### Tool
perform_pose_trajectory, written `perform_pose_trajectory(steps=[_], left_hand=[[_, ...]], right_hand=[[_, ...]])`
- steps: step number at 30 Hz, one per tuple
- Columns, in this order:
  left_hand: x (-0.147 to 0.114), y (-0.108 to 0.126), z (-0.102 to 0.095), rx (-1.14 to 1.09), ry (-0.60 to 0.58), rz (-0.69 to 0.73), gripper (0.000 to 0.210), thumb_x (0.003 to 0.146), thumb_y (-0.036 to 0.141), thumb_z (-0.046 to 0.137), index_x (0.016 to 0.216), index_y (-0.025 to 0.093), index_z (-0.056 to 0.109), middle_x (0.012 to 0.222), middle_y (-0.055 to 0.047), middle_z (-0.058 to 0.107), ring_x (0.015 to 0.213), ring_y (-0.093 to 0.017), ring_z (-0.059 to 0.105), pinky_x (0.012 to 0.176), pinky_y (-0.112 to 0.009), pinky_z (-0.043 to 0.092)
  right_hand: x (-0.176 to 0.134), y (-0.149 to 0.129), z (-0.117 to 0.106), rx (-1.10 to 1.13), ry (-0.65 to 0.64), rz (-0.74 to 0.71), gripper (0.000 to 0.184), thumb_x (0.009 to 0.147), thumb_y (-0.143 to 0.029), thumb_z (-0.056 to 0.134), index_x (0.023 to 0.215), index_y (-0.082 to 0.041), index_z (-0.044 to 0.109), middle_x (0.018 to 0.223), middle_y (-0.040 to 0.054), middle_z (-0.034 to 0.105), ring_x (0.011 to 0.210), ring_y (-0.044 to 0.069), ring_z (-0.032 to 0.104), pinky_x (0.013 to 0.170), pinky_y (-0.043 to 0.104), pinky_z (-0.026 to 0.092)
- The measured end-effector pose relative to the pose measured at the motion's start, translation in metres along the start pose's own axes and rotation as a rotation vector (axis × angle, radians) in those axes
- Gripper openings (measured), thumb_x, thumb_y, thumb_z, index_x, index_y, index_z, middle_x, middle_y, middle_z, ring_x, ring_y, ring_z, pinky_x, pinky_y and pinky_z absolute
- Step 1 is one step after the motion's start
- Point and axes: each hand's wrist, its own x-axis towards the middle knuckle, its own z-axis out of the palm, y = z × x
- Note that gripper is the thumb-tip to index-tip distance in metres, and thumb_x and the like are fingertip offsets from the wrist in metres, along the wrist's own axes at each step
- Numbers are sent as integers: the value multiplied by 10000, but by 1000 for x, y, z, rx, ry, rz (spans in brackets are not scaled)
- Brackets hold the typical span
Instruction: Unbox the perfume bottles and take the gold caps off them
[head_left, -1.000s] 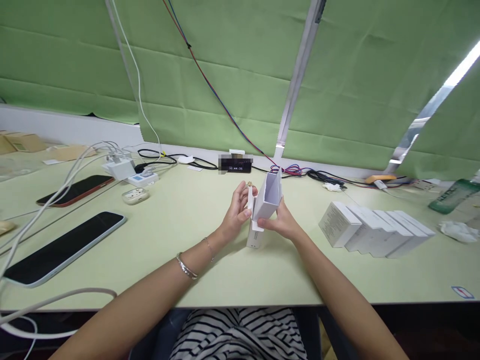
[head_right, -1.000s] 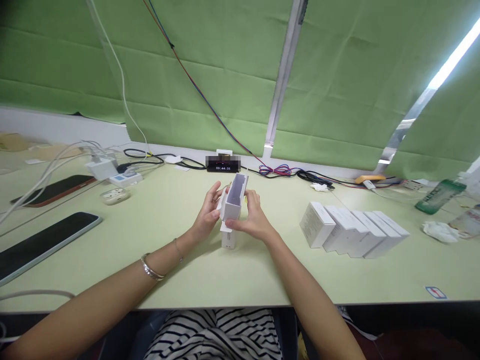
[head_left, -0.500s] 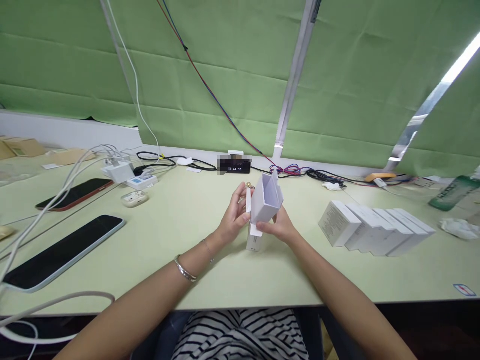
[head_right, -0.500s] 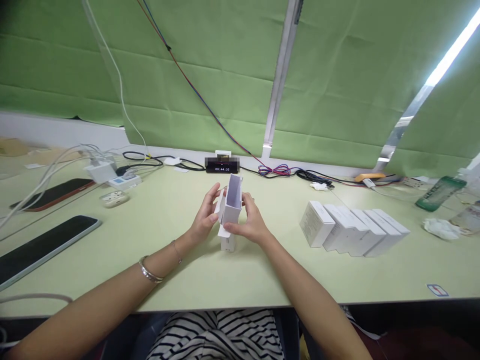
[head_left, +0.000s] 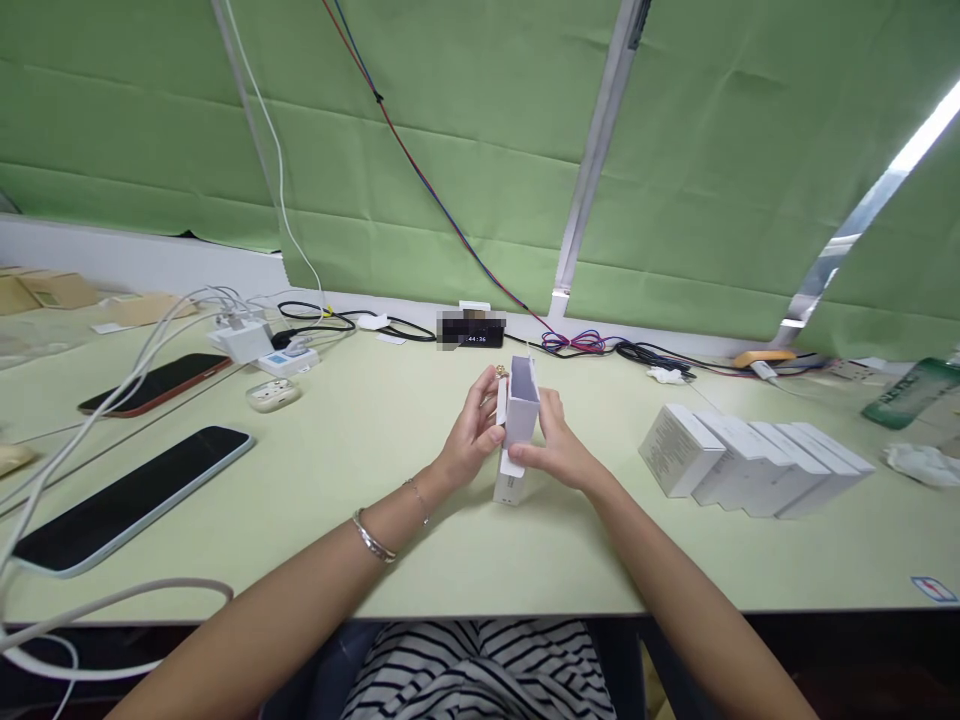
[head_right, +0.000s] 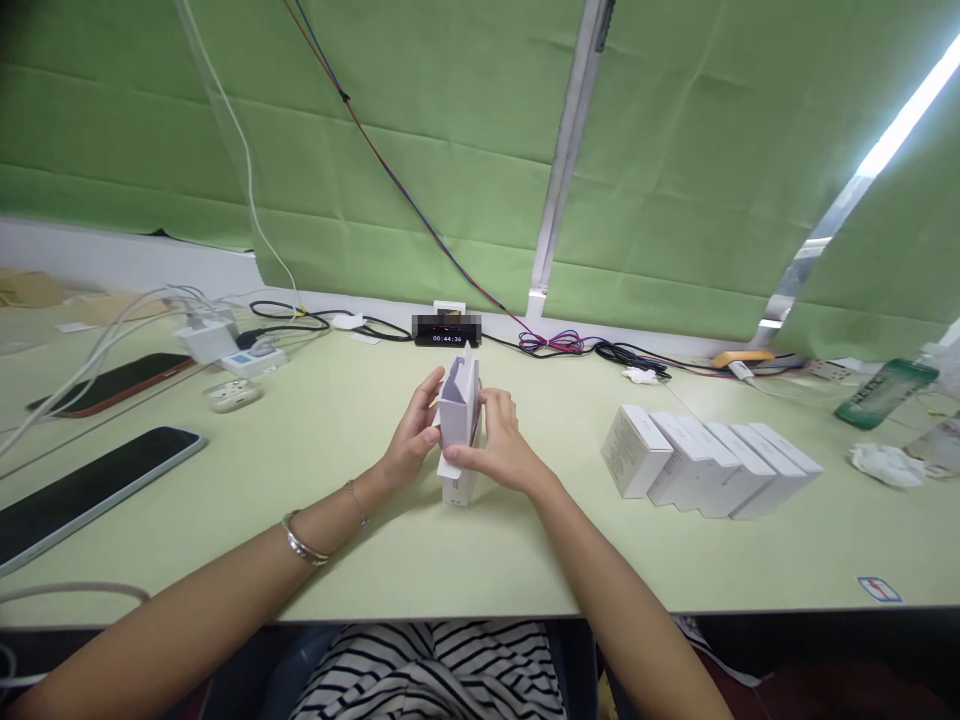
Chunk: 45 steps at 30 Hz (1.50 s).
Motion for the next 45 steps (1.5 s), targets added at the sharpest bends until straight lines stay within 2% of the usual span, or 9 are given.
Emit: perform_pose_trajectory(steps=[5, 8, 11, 17, 23, 27, 33, 40, 45], left_hand=[[1, 2, 0, 29, -33, 4, 798, 736, 573, 543, 1377, 260, 188, 1389, -109, 304, 1253, -296, 324, 982, -421, 350], [2, 1, -1, 38, -79, 42, 760, 759, 548, 533, 1375, 270, 186, 1389, -102, 301, 1265, -288, 310, 1012, -441, 311], [1, 1, -3, 60, -100, 46, 736, 786, 546, 495, 1380, 275, 154, 1392, -100, 286, 1295, -275, 254, 1037, -444, 273], [-1, 9, -5, 265, -254, -90, 1060, 646, 443, 704, 1368, 346, -66, 1433, -101, 58, 1318, -301, 170, 1033, -485, 253], [2, 9, -7, 354, -189, -222, 1154, 623, 286, 731, 1336, 369, -171, 1403, -127, 68, 1191, -269, 394, 949, -463, 370], [7, 12, -17, 394, -189, -290, 1187, 622, 282, 720, 1340, 306, -225, 1393, -147, 178, 1216, -268, 368, 982, -457, 329], [23, 35, -63, 533, -240, -445, 1153, 592, 298, 726, 1392, 241, -103, 1323, -159, 353, 1190, -294, 414, 986, -452, 319], [29, 41, -120, 670, -84, -501, 1046, 539, 310, 744, 1396, 185, 159, 1162, -117, 544, 1058, -288, 534, 901, -391, 415], [32, 42, -127, 654, -27, -566, 1136, 555, 304, 739, 1408, 201, -4, 1242, -141, 496, 1153, -287, 471, 960, -427, 355]], right_hand=[[-1, 7, 1, -34, 295, -272, 886, 708, -627, 498, 1373, -248, 51, 1417, 113, 135, 1310, 292, 188, 1015, 499, 260], [-2, 6, 0, -198, 435, -458, 605, 788, -525, 459, 1309, -278, 274, 1409, 80, 231, 1305, 300, 210, 1015, 515, 230], [-1, 6, 3, -278, 342, -505, 270, 860, -395, 390, 1056, -266, 523, 1214, 63, 484, 1208, 267, 366, 982, 483, 278], [1, 9, 13, -147, 399, -437, 267, 843, -469, 406, 843, -222, 508, 1030, 82, 528, 1028, 233, 467, 872, 433, 393], [3, 21, 17, -53, 553, -355, 265, 827, -474, 452, 804, -216, 512, 976, 79, 493, 979, 215, 507, 842, 402, 423], [5, 30, 22, 1, 467, -336, 221, 848, -409, 449, 773, -210, 509, 930, 63, 536, 928, 191, 533, 820, 359, 433], [11, 42, 19, -2, 483, -201, 279, 897, -383, 312, 919, -203, 524, 942, 65, 540, 950, 186, 517, 840, 351, 418], [18, 63, 22, 7, 514, 132, 255, 866, -372, 333, 875, -188, 509, 921, 70, 494, 872, 188, 506, 780, 361, 436], [17, 62, 26, -6, 469, 110, 237, 858, -357, 345, 881, -188, 509, 935, 73, 498, 880, 191, 511, 786, 371, 439]])
